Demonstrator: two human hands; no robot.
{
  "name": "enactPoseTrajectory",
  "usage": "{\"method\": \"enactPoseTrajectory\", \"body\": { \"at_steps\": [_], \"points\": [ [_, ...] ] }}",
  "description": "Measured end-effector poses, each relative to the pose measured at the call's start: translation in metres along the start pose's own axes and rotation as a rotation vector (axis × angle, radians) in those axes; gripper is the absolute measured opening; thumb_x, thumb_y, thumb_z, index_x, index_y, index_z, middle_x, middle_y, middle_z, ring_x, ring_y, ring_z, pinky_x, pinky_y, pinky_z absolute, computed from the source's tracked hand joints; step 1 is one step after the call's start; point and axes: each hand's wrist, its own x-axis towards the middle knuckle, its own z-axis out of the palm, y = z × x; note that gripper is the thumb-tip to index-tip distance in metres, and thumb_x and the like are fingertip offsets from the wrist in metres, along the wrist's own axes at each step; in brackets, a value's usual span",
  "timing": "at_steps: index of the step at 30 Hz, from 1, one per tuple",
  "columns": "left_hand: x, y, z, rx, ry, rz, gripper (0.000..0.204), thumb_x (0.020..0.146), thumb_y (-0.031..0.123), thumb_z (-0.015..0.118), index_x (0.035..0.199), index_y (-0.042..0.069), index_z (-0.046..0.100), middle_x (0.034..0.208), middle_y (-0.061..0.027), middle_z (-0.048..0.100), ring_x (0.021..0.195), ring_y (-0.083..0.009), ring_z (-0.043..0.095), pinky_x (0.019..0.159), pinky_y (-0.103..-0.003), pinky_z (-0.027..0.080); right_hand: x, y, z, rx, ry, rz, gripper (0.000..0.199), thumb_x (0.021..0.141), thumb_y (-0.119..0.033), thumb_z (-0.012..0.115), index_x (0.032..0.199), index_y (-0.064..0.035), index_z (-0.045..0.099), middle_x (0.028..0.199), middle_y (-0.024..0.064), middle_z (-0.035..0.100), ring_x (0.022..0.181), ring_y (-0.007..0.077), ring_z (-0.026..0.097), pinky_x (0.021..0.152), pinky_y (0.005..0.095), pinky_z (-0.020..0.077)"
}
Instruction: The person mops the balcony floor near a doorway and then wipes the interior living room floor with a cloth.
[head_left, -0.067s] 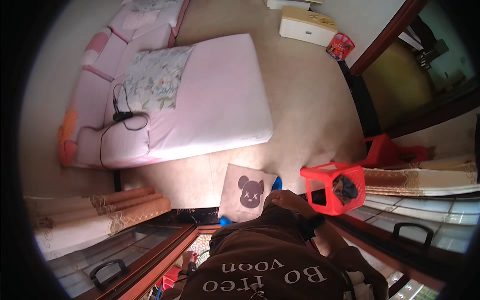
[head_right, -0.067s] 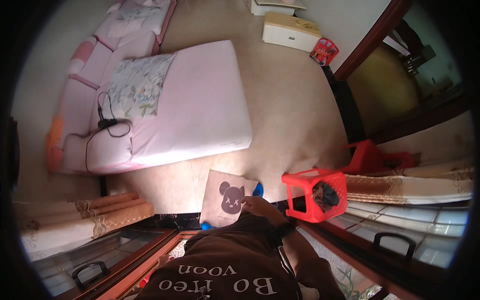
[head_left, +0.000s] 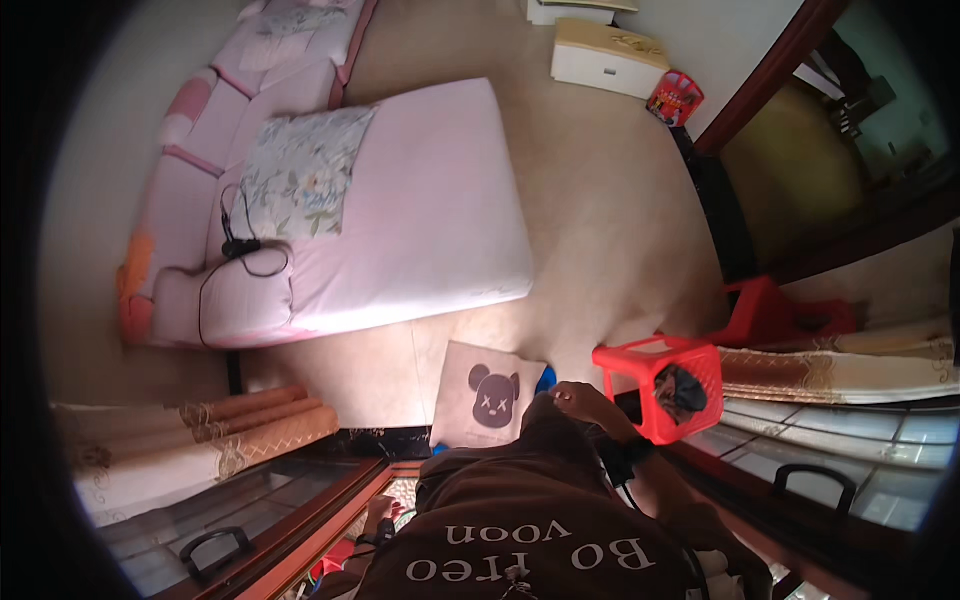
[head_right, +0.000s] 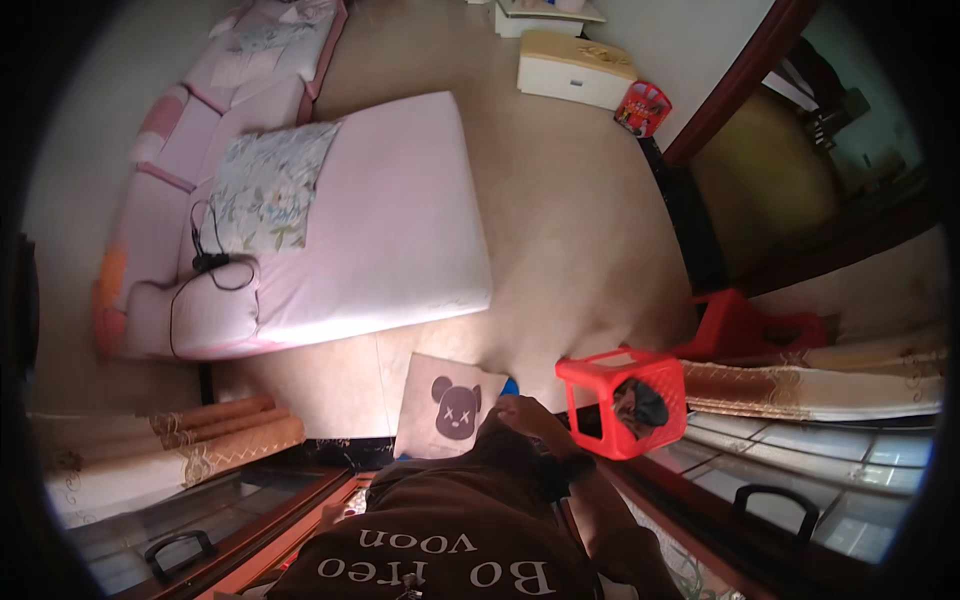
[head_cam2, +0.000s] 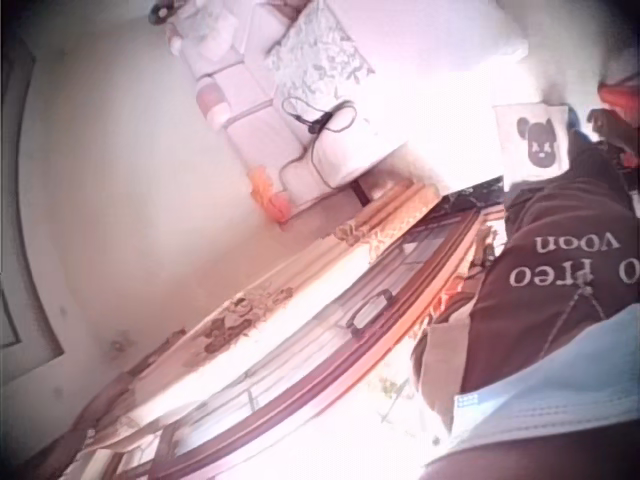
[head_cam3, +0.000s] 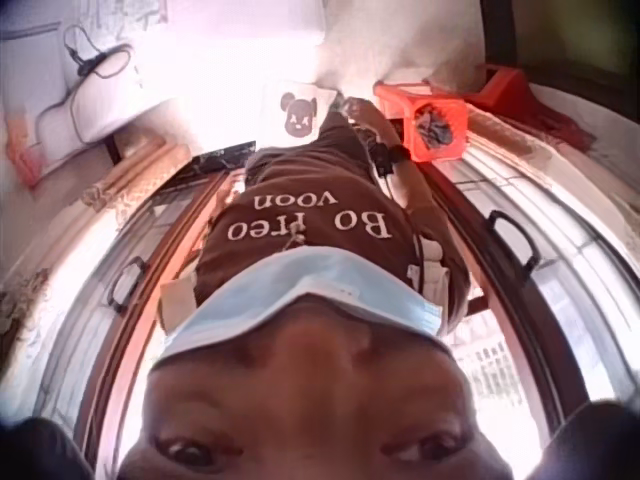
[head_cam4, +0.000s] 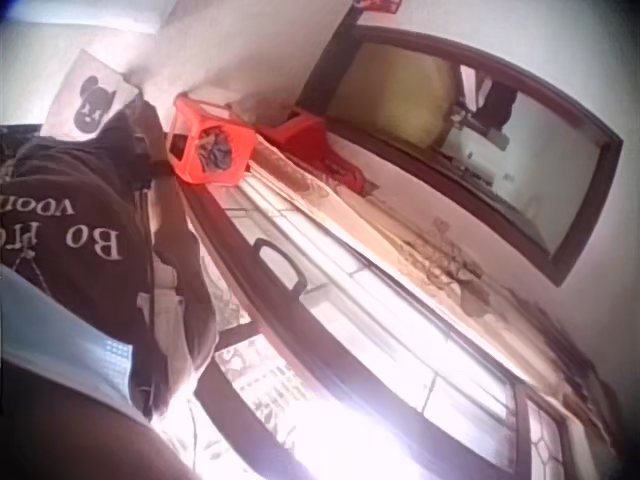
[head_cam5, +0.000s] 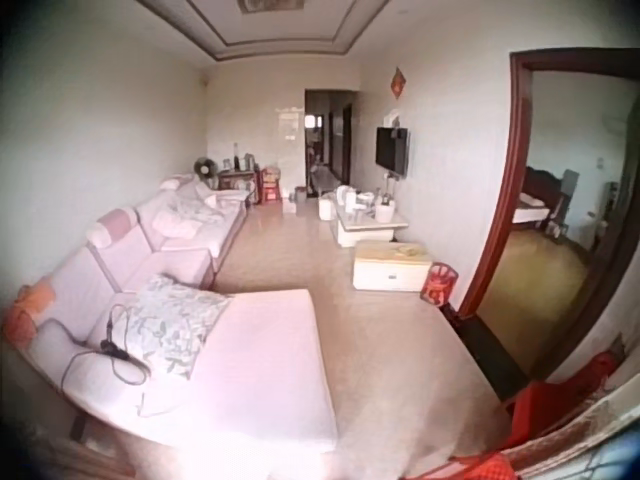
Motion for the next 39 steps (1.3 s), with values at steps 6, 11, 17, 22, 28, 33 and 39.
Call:
{"method": "enactPoseTrajectory", "body": {
  "at_steps": [6, 11, 17, 22, 28, 33, 39],
  "points": [
    [0.027, 0.122, 0.139, 0.317, -0.187, 0.182, 0.003, 0.083, 0.009, 0.052, 0.082, 0.007, 0.051, 0.070, -0.0081, 0.056, 0.059, -0.0195, 0.058, 0.048, -0.029, 0.048, -0.001, 0.066, -0.119, 0.317, 0.190, 0.172, 0.019, 0.082, -0.007, 0.050, 0.097, 0.0030, 0.057, 0.082, 0.0118, 0.062, 0.071, 0.0179, 0.062, 0.065, 0.0287, 0.0502],
    [0.033, 0.194, 0.197, 0.405, -0.063, 0.153, 0.027, 0.081, 0.008, 0.055, 0.108, 0.006, 0.050, 0.074, -0.0084, 0.060, 0.062, -0.0203, 0.062, 0.052, -0.032, 0.048, 0.026, 0.065, -0.189, 0.241, 0.252, 0.163, 0.021, 0.082, -0.010, 0.049, 0.096, 0.0030, 0.057, 0.082, 0.0141, 0.063, 0.074, 0.0207, 0.062, 0.068, 0.0311, 0.0497],
    [0.070, 0.283, 0.266, 0.522, -0.122, 0.192, 0.006, 0.080, 0.004, 0.052, 0.084, 0.002, 0.056, 0.068, -0.0102, 0.059, 0.059, -0.0216, 0.062, 0.046, -0.033, 0.049, 0.075, 0.069, -0.279, 0.124, 0.345, 0.130, 0.022, 0.082, -0.015, 0.051, 0.097, 0.0008, 0.058, 0.080, 0.0147, 0.064, 0.072, 0.0214, 0.063, 0.067, 0.0320, 0.0492],
    [0.126, 0.383, 0.366, 0.617, -0.112, 0.305, 0.015, 0.080, 0.003, 0.050, 0.066, 0.001, 0.056, 0.063, -0.0116, 0.060, 0.058, -0.0229, 0.063, 0.048, -0.034, 0.052, 0.088, 0.099, -0.361, 0.056, 0.421, 0.155, 0.020, 0.081, -0.012, 0.052, 0.096, 0.0002, 0.057, 0.078, 0.0118, 0.063, 0.068, 0.0178, 0.062, 0.063, 0.0291, 0.0492],
    [0.138, 0.533, 0.547, 0.461, -0.239, 0.399, 0.005, 0.080, 0.000, 0.050, 0.084, 0.002, 0.053, 0.070, -0.0118, 0.056, 0.061, -0.0242, 0.061, 0.047, -0.033, 0.049, 0.091, 0.137, -0.447, 0.336, 0.610, 0.273, 0.018, 0.084, -0.013, 0.052, 0.097, -0.0022, 0.056, 0.082, 0.0079, 0.060, 0.068, 0.0156, 0.061, 0.060, 0.0265, 0.0485],
    [0.132, 0.622, 0.664, 0.312, -0.412, 0.503, 0.019, 0.080, -0.001, 0.046, 0.098, 0.000, 0.051, 0.071, -0.0115, 0.056, 0.061, -0.0239, 0.058, 0.051, -0.037, 0.049, 0.112, 0.167, -0.513, 0.486, 0.583, 0.393, 0.018, 0.079, -0.010, 0.052, 0.093, 0.0008, 0.057, 0.079, 0.0116, 0.061, 0.068, 0.0182, 0.063, 0.060, 0.0273, 0.0492],
    [0.170, 0.651, 0.724, 0.863, -0.306, 0.709, 0.014, 0.069, 0.020, 0.061, 0.072, 0.006, 0.061, 0.074, -0.0090, 0.063, 0.066, -0.0234, 0.062, 0.062, -0.033, 0.050, 0.196, 0.186, -0.632, 0.549, 0.492, 0.357, 0.022, 0.080, -0.011, 0.052, 0.098, 0.0015, 0.056, 0.079, 0.0112, 0.061, 0.064, 0.0182, 0.061, 0.060, 0.0283, 0.0498]
  ]
}}
